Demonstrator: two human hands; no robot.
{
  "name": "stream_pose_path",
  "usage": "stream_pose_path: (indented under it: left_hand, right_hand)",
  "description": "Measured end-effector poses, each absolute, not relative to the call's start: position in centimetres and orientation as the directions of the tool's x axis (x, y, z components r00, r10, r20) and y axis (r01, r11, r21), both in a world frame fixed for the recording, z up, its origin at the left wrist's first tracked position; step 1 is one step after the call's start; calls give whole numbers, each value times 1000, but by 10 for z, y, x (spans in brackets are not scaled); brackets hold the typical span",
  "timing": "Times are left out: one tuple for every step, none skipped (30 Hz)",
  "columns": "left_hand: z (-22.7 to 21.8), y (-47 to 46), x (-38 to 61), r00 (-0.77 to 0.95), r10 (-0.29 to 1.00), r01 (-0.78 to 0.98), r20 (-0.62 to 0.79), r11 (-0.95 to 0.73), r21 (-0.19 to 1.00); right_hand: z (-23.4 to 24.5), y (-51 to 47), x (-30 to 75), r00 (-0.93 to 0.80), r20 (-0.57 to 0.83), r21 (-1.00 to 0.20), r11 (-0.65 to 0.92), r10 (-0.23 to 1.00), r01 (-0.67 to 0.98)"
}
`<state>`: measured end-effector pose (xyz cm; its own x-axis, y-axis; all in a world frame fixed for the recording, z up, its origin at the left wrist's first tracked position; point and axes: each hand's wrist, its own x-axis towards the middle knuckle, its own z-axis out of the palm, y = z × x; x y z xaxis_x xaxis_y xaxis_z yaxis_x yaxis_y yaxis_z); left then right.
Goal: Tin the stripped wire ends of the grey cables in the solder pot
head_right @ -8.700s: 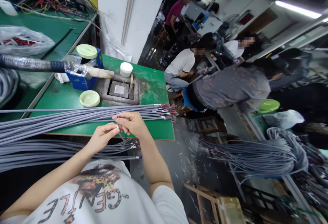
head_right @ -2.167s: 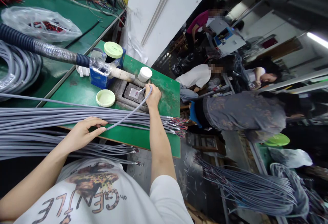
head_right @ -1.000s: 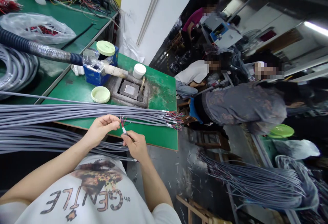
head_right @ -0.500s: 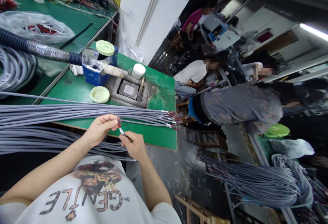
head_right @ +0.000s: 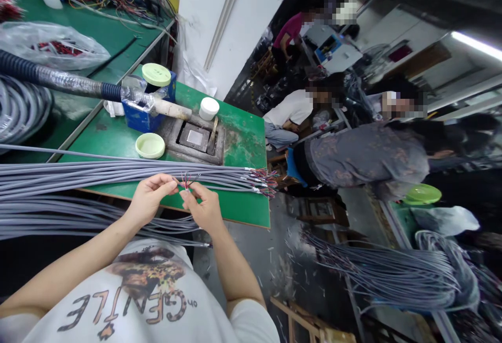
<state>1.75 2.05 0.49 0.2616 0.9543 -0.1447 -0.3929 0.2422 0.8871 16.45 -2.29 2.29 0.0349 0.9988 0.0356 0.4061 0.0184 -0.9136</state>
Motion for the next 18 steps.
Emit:
stream_pose_path:
  left_hand:
    - [5,20,18,258,956,-396,-141,238,887]
    - [5,20,18,253,958,-399,-137,232,887]
    - [4,20,18,247,960,-403,-132,225,887]
    - [4,20,19,239,963,-404,-128,218,888]
    - [3,20,20,234,965,-403,-123,211,891]
    - [3,20,22,228,966,-400,-118,204,894]
    - [2,21,23,227,967,-394,-115,199,897]
    - [2,21,24,229,967,-388,-114,198,900]
    - [2,21,25,234,966,-379,-113,198,904]
    - [1,21,25,240,964,-366,-111,196,910]
    - [0,22,25,244,965,-342,-101,183,922]
    - [-1,23,24,237,969,-304,-77,149,941]
    - [-3,25,21,221,975,-246,-31,86,965]
    - [-5,27,19,201,979,-168,39,-5,986]
    - [-9,30,15,173,976,-71,134,-123,990]
    - [-13,33,12,164,958,32,236,-244,969]
    - [-18,36,9,167,929,120,330,-352,928]
    - [-23,39,6,184,896,186,405,-436,880]
  right_hand:
    - [24,-21,164,39,65,-915,44,997,401]
    - [24,-19,163,45,85,-919,61,995,389]
    - [25,-17,163,54,95,-925,68,994,373]
    - [25,-14,162,62,92,-934,64,994,352]
    - [25,-12,161,73,81,-942,53,994,332]
    - [26,-10,160,84,72,-947,41,994,319]
    - [27,-7,159,96,67,-949,33,993,315]
    - [28,-5,158,107,68,-948,30,992,317]
    - [29,-3,157,115,72,-946,31,991,321]
    - [31,-1,157,124,83,-944,38,989,327]
    - [33,2,157,132,96,-941,46,987,336]
    - [36,5,158,140,108,-936,53,984,348]
    - [39,10,161,149,118,-931,57,982,362]
    - [42,15,166,157,126,-923,58,980,382]
    - [46,22,172,164,134,-910,56,977,412]
    - [48,31,180,170,140,-891,49,975,451]
    - [50,41,189,171,143,-866,40,975,499]
    - [51,52,198,165,146,-828,29,975,560]
